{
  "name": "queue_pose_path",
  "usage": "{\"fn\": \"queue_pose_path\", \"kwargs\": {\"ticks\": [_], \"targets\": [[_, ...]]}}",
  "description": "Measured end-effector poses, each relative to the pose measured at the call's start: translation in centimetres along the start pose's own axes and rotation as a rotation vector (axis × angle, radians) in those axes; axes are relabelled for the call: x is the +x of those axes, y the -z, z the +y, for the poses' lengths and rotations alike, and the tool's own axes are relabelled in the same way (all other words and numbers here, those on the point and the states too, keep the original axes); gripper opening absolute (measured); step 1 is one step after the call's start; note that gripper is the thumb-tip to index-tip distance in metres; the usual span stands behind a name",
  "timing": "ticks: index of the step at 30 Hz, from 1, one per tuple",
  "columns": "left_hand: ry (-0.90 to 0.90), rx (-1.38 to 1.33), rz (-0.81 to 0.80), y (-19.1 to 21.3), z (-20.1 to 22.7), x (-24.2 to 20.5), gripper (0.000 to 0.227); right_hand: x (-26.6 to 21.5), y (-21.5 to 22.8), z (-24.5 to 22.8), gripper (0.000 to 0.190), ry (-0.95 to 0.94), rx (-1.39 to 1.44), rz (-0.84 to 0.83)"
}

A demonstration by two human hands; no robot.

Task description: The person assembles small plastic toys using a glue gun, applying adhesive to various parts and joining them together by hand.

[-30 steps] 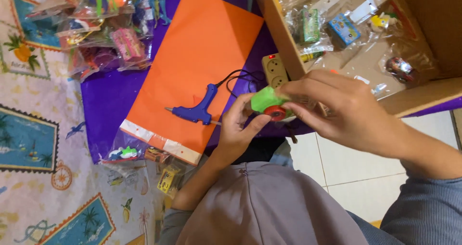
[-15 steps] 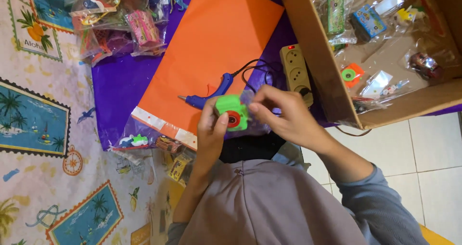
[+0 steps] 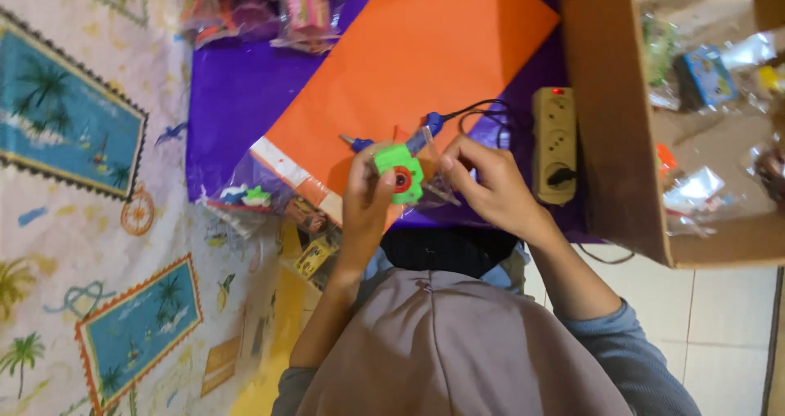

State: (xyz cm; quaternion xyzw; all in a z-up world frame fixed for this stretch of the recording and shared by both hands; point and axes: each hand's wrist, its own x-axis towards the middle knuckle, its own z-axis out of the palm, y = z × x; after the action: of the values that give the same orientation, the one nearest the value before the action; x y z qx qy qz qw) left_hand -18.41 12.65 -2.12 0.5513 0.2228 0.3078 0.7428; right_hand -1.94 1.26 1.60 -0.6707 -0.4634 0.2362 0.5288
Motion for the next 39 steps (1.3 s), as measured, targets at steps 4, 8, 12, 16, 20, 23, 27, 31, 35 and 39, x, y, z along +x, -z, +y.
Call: {"fn": "queue_pose_path", "kwargs": {"ticks": [4,8,12,16,20,23,27,31,35,39], "targets": [[-0.069,0.161,0.032,0.9,-1.1,-0.7,0.050,0.2,-1.8,0.5,0.013,0.022,-0.053,-0.065],[-0.034,0.187,0.033,2.5,-0.7,-0.7,0.051,1.0,-2.7,-0.1,0.009,-0.021,-0.004,-0.092],[0.011,0.383,0.042,5.1,0.4,-1.1,0.056,1.5,-3.9,-1.2,0.007,0.020,-0.043,-0.185],[0.104,0.179,0.074,7.6,0.3,-2.9,0.056,1.8,-4.7,-1.0,0.003,0.054,0.031,-0.275],[0.055,-0.040,0.285,12.1,2.4,-4.0,0.048,3.6,-4.3,-0.8,0.024,0.174,-0.247,-0.268],[0.012,0.053,0.439,16.1,2.1,-4.8,0.038,4.0,-4.8,2.3,0.042,0.337,-0.632,-0.261],[-0.028,0.120,0.603,17.9,2.0,-5.0,0.029,4.2,-6.5,2.9,0.065,0.350,-0.962,-0.324],[-0.026,0.078,0.635,18.4,0.7,-4.7,0.033,4.3,-7.0,6.4,0.056,0.427,-1.022,-0.240],[-0.005,0.078,0.631,18.6,0.8,-4.5,0.031,5.1,-6.9,7.1,0.047,0.390,-0.748,-0.257],[0.004,0.061,0.623,18.7,1.4,-4.4,0.030,5.7,-6.6,8.9,0.047,0.226,-0.248,-0.271]]}}
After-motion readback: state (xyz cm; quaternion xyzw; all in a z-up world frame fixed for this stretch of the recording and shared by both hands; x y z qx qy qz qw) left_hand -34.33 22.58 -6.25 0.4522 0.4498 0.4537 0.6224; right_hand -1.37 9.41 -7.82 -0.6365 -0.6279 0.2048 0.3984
